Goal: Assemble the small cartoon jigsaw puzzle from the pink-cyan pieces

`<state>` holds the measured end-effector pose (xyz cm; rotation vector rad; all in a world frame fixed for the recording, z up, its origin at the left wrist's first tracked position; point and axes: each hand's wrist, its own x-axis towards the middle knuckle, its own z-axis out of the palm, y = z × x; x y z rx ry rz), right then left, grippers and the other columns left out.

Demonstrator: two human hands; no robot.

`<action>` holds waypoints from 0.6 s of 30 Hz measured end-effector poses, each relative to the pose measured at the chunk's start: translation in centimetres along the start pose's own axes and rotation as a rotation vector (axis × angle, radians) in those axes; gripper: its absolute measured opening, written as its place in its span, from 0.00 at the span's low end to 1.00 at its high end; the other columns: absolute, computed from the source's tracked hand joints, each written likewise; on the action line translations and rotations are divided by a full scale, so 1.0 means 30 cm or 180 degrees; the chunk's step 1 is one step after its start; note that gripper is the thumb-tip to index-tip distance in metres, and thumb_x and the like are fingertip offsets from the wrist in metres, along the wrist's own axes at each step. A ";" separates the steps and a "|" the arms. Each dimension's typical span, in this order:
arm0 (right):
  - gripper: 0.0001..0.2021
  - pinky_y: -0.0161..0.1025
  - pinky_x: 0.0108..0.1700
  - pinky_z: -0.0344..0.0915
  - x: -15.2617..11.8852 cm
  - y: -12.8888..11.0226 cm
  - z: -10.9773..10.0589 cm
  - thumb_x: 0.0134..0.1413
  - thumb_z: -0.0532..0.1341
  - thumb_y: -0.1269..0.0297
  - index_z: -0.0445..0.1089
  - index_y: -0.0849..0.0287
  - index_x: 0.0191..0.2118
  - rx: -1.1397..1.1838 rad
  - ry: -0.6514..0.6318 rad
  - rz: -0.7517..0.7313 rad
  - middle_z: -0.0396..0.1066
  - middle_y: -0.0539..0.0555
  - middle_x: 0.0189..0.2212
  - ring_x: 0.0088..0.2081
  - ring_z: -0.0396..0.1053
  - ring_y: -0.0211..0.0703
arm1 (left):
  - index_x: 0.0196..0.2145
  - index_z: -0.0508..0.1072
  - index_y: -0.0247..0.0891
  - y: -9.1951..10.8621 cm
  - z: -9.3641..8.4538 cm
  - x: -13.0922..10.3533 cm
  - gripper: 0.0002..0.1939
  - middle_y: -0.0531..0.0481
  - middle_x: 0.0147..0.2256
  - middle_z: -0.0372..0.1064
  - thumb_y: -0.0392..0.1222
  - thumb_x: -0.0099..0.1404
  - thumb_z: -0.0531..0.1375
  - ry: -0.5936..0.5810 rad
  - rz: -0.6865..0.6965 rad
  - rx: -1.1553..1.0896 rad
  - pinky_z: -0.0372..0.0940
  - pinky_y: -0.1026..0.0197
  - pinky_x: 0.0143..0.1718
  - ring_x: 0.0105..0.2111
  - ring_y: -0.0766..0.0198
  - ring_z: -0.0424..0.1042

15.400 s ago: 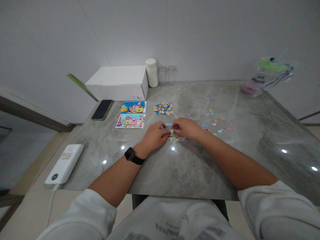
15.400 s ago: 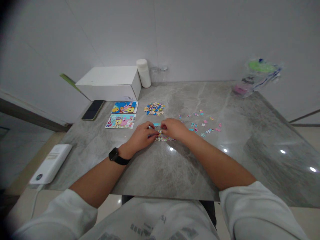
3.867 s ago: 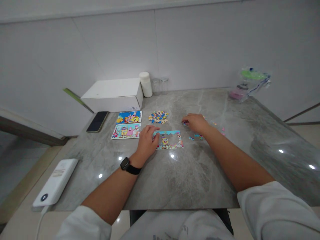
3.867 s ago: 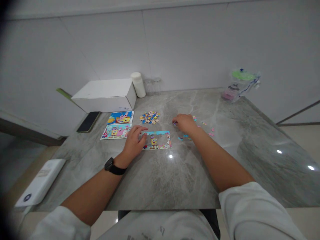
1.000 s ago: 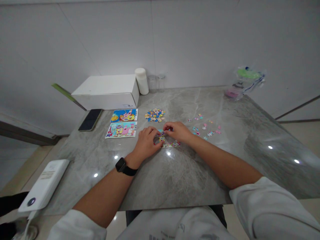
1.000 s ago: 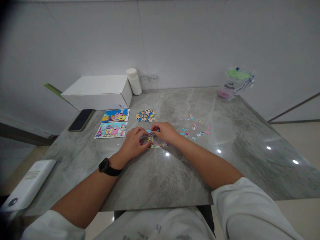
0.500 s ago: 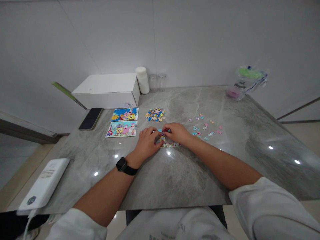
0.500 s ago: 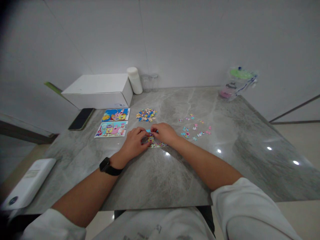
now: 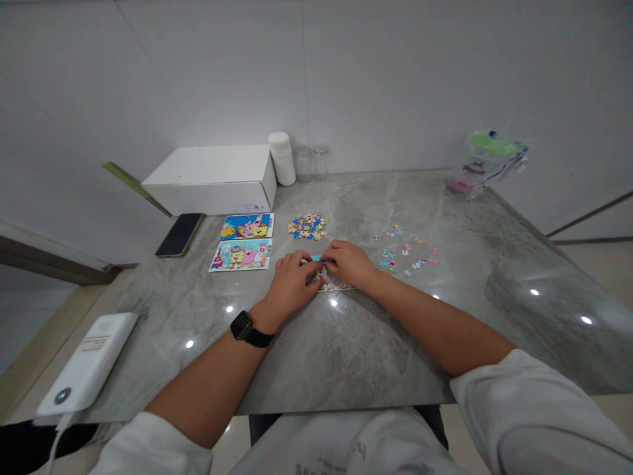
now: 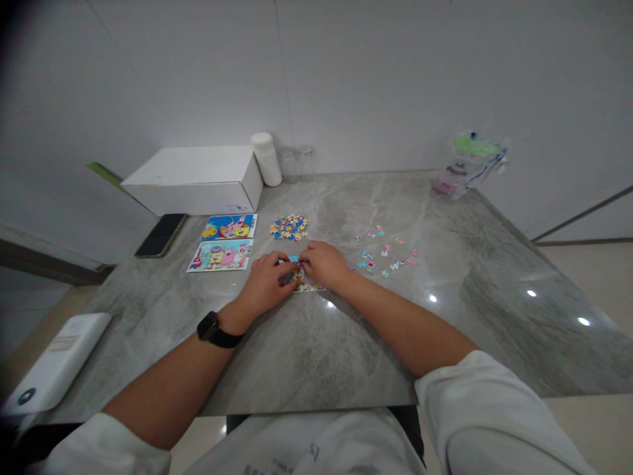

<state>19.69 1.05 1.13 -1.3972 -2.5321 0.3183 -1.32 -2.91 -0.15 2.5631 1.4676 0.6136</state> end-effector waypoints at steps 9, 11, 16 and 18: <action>0.11 0.40 0.52 0.65 -0.007 -0.001 -0.015 0.65 0.64 0.68 0.83 0.56 0.48 0.0006 0.0031 -0.0029 0.76 0.59 0.46 0.50 0.73 0.49 | 0.48 0.82 0.49 -0.008 0.007 -0.001 0.12 0.44 0.50 0.71 0.50 0.67 0.68 -0.0004 0.0007 -0.0053 0.64 0.44 0.51 0.49 0.48 0.69; 0.11 0.40 0.51 0.65 -0.006 0.000 -0.017 0.65 0.64 0.68 0.83 0.55 0.48 -0.0022 -0.0060 -0.0052 0.77 0.59 0.46 0.50 0.73 0.49 | 0.48 0.82 0.48 -0.008 0.007 0.000 0.13 0.44 0.50 0.71 0.50 0.67 0.68 -0.0048 0.0001 -0.0006 0.64 0.45 0.51 0.50 0.48 0.69; 0.12 0.38 0.51 0.65 -0.006 -0.003 -0.025 0.66 0.63 0.68 0.84 0.54 0.48 -0.0038 -0.0191 -0.0015 0.77 0.57 0.45 0.49 0.74 0.48 | 0.50 0.82 0.48 -0.005 0.004 0.000 0.14 0.45 0.52 0.72 0.51 0.69 0.67 -0.0149 -0.0050 0.0067 0.63 0.45 0.52 0.51 0.49 0.70; 0.11 0.38 0.51 0.65 -0.007 -0.007 -0.033 0.66 0.63 0.68 0.84 0.55 0.48 -0.0024 -0.0137 0.0025 0.77 0.57 0.45 0.49 0.73 0.47 | 0.50 0.82 0.48 -0.004 0.002 0.000 0.14 0.45 0.52 0.72 0.51 0.69 0.67 -0.0155 -0.0059 0.0060 0.63 0.45 0.53 0.51 0.49 0.70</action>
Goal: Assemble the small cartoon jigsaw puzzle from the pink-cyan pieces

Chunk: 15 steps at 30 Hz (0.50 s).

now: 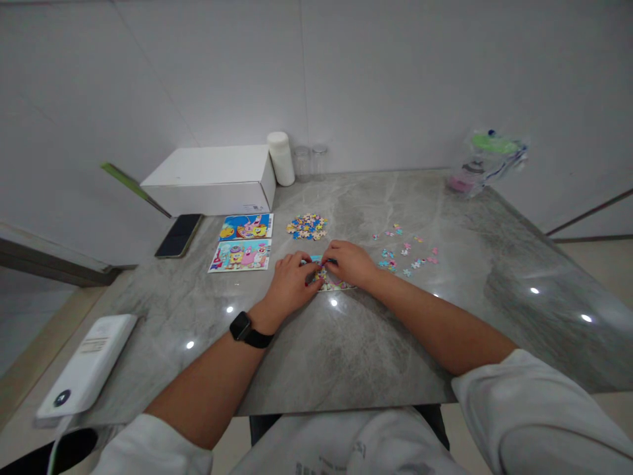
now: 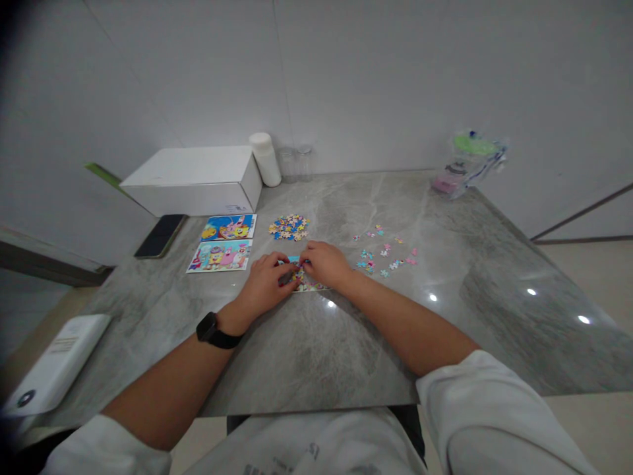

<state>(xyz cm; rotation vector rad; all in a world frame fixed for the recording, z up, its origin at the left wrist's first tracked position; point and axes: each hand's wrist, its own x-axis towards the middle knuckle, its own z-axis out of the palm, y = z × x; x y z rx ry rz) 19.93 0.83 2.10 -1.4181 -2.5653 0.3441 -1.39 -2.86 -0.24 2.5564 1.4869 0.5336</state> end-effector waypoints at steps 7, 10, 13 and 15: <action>0.11 0.38 0.50 0.65 -0.002 0.006 0.003 0.66 0.63 0.67 0.84 0.54 0.48 0.0037 -0.0006 -0.0018 0.77 0.57 0.44 0.48 0.74 0.47 | 0.51 0.81 0.47 0.006 -0.006 0.002 0.15 0.44 0.51 0.72 0.50 0.69 0.67 -0.0012 0.0039 -0.0028 0.64 0.45 0.52 0.52 0.48 0.70; 0.11 0.38 0.49 0.64 0.001 0.019 0.016 0.66 0.64 0.67 0.84 0.54 0.47 0.0097 0.0000 -0.0061 0.77 0.57 0.44 0.47 0.74 0.46 | 0.50 0.81 0.45 0.005 -0.003 0.003 0.14 0.44 0.51 0.72 0.49 0.69 0.67 0.0015 0.0035 -0.0068 0.64 0.44 0.53 0.52 0.48 0.70; 0.09 0.38 0.49 0.64 0.005 0.037 0.018 0.64 0.64 0.69 0.83 0.55 0.44 0.0289 0.0227 -0.0086 0.77 0.56 0.43 0.46 0.73 0.45 | 0.48 0.82 0.44 -0.002 0.003 0.004 0.13 0.44 0.51 0.72 0.49 0.68 0.68 0.0057 0.0057 -0.0189 0.65 0.44 0.53 0.52 0.48 0.70; 0.08 0.38 0.48 0.64 0.008 0.052 0.007 0.63 0.64 0.70 0.83 0.56 0.43 0.0460 0.0441 -0.0057 0.77 0.55 0.41 0.43 0.72 0.44 | 0.47 0.82 0.45 -0.009 0.005 0.007 0.11 0.45 0.51 0.73 0.48 0.68 0.69 0.0136 0.0063 -0.0334 0.65 0.45 0.53 0.52 0.49 0.71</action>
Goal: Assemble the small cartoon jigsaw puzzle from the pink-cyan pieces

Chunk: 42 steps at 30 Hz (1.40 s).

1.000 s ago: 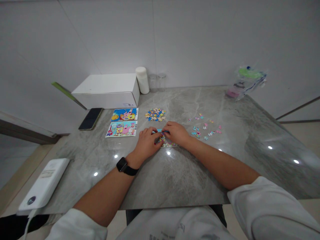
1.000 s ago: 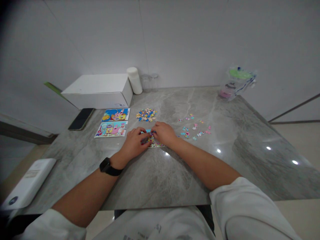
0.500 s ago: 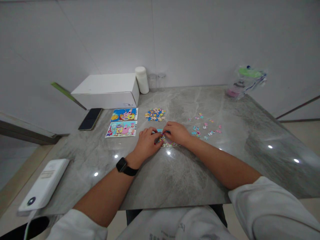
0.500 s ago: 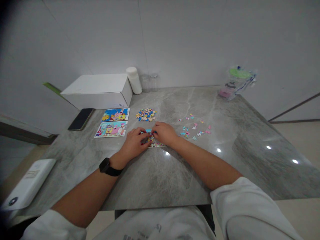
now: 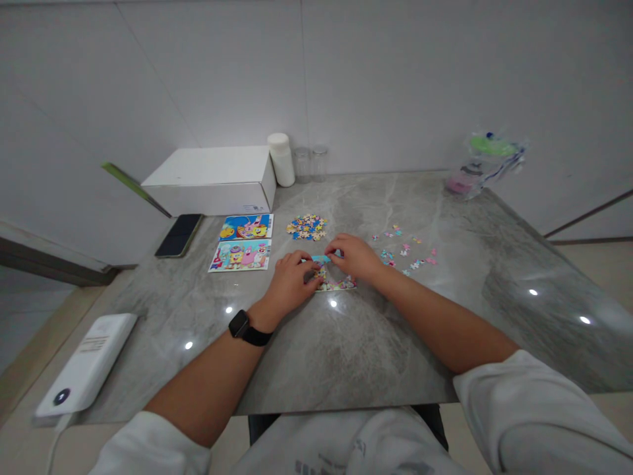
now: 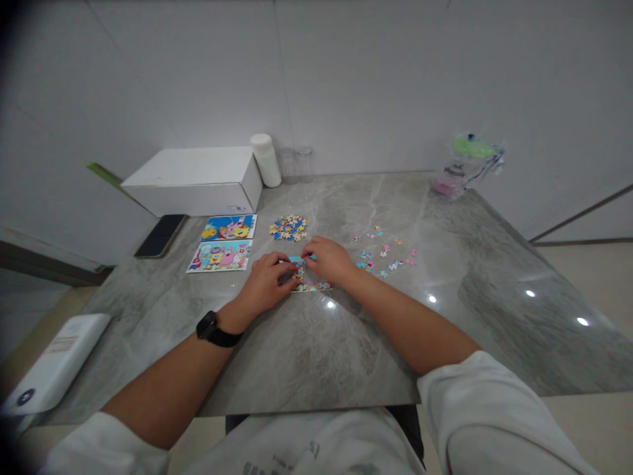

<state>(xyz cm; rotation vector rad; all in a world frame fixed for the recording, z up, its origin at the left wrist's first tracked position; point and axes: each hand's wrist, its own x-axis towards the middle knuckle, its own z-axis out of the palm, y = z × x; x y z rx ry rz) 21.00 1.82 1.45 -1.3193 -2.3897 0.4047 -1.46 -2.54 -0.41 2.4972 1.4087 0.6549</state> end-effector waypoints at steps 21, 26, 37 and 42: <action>0.07 0.41 0.43 0.65 -0.044 0.094 -0.417 0.60 0.65 0.63 0.82 0.55 0.39 -0.0170 0.0933 0.0793 0.79 0.53 0.35 0.35 0.71 0.43 | 0.41 0.78 0.41 -0.011 -0.028 0.024 0.08 0.45 0.43 0.72 0.42 0.74 0.59 0.0700 -0.0125 -0.0697 0.69 0.50 0.52 0.46 0.54 0.73; 0.08 0.42 0.43 0.66 -0.078 0.161 -0.480 0.62 0.66 0.60 0.82 0.55 0.39 -0.0342 0.0752 0.1084 0.80 0.54 0.34 0.36 0.72 0.45 | 0.41 0.78 0.41 -0.017 -0.024 0.024 0.10 0.46 0.43 0.71 0.45 0.75 0.58 0.0677 -0.0094 -0.0683 0.69 0.51 0.52 0.46 0.55 0.73; 0.11 0.43 0.40 0.66 -0.132 0.272 -0.514 0.58 0.70 0.53 0.81 0.55 0.35 -0.0550 0.0334 0.1313 0.80 0.56 0.33 0.34 0.73 0.47 | 0.43 0.76 0.41 -0.012 -0.026 0.022 0.10 0.46 0.43 0.72 0.46 0.76 0.57 0.0649 -0.0070 -0.0787 0.69 0.51 0.49 0.44 0.55 0.73; 0.09 0.43 0.39 0.65 -0.194 0.268 -0.590 0.58 0.70 0.55 0.82 0.55 0.37 -0.0581 0.0382 0.1352 0.80 0.56 0.34 0.33 0.73 0.47 | 0.42 0.76 0.41 -0.002 -0.031 0.022 0.10 0.46 0.42 0.73 0.46 0.76 0.57 0.0586 -0.0066 -0.0818 0.69 0.52 0.49 0.45 0.55 0.74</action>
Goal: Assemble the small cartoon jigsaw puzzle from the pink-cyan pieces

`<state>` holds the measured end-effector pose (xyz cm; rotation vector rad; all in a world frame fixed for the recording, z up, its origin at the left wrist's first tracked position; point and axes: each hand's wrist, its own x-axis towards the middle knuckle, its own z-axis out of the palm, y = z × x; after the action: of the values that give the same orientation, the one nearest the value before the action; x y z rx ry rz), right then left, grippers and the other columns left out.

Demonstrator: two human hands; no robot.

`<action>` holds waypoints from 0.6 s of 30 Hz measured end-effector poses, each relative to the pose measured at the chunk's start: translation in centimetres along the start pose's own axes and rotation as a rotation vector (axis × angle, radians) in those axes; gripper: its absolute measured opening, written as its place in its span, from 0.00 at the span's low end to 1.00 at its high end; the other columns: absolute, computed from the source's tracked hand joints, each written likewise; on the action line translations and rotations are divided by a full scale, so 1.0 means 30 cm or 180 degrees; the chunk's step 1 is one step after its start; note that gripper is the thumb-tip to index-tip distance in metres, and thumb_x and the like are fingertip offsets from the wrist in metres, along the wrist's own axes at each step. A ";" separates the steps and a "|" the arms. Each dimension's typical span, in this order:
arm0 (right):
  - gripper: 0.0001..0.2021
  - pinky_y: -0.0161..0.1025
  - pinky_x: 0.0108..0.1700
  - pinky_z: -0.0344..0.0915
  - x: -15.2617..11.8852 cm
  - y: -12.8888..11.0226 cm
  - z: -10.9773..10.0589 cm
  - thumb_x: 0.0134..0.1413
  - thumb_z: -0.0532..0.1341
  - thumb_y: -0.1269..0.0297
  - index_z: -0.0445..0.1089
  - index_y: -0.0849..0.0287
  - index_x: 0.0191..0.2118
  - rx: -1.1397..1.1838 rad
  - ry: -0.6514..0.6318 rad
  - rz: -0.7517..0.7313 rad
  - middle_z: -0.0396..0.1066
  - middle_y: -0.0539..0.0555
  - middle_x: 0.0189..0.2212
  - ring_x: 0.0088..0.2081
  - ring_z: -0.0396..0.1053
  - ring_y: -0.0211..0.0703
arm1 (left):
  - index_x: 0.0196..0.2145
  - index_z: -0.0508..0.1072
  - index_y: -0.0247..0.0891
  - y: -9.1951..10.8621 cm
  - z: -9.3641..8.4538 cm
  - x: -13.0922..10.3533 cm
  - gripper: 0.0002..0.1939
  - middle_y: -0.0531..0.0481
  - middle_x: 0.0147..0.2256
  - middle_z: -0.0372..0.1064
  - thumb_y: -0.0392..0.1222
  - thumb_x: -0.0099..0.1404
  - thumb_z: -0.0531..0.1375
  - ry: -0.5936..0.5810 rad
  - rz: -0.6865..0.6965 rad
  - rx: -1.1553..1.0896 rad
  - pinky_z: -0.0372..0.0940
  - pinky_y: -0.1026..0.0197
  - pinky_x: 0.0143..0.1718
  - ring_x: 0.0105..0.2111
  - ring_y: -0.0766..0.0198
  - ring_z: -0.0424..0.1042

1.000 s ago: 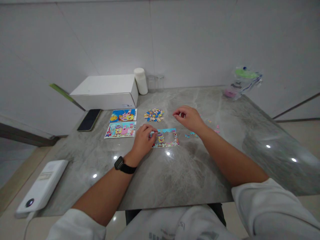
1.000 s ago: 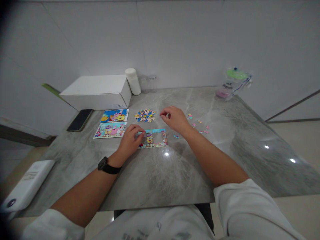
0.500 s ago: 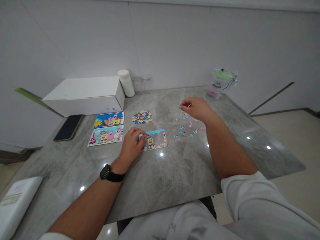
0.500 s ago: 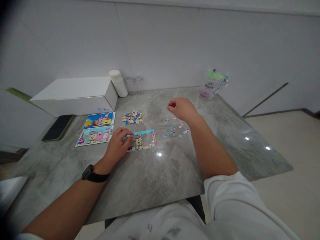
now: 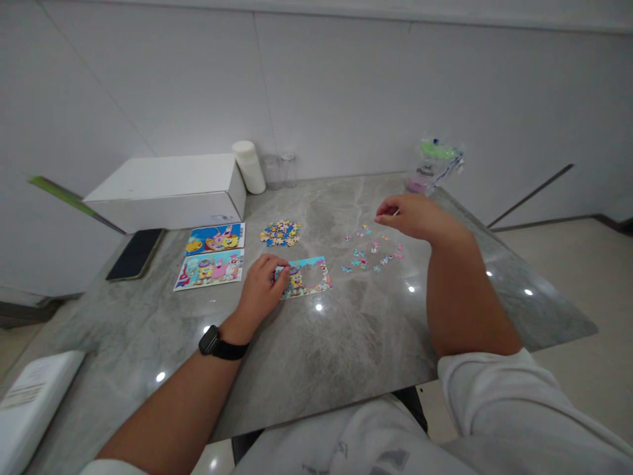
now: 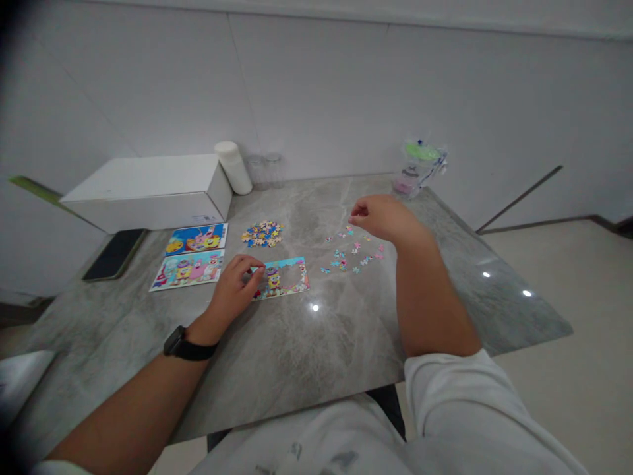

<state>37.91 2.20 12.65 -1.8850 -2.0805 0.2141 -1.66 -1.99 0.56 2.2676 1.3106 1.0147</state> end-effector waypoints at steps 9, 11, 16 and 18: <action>0.09 0.44 0.45 0.66 -0.071 0.091 0.256 0.63 0.60 0.62 0.79 0.56 0.39 -0.0089 0.0913 0.0095 0.79 0.59 0.38 0.38 0.73 0.49 | 0.41 0.76 0.41 0.023 -0.005 0.003 0.10 0.46 0.41 0.74 0.45 0.75 0.57 -0.0073 0.0082 -0.0042 0.69 0.51 0.50 0.44 0.55 0.74; 0.10 0.44 0.46 0.67 -0.105 0.132 0.328 0.63 0.59 0.62 0.78 0.56 0.39 -0.0005 0.0922 0.0143 0.79 0.58 0.38 0.38 0.73 0.48 | 0.41 0.76 0.41 0.023 -0.004 0.003 0.10 0.45 0.41 0.74 0.46 0.75 0.57 -0.0071 0.0095 -0.0045 0.69 0.51 0.49 0.44 0.55 0.74; 0.11 0.45 0.48 0.67 -0.127 0.208 0.366 0.63 0.58 0.60 0.78 0.55 0.38 0.0178 0.0947 0.0277 0.79 0.58 0.38 0.38 0.73 0.49 | 0.41 0.77 0.41 0.015 0.003 0.003 0.11 0.46 0.40 0.74 0.46 0.75 0.57 -0.0057 0.0113 -0.0061 0.69 0.52 0.49 0.43 0.56 0.74; 0.11 0.45 0.48 0.67 -0.118 0.217 0.359 0.63 0.58 0.59 0.78 0.55 0.38 0.0198 0.0948 0.0301 0.79 0.58 0.38 0.39 0.73 0.49 | 0.41 0.77 0.41 0.012 0.004 0.002 0.11 0.46 0.40 0.74 0.46 0.75 0.56 -0.0066 0.0122 -0.0053 0.68 0.52 0.48 0.43 0.56 0.74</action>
<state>40.67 0.60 -0.03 -1.8522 -1.7714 0.0171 -1.34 -2.10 0.71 2.2931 1.2505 1.0083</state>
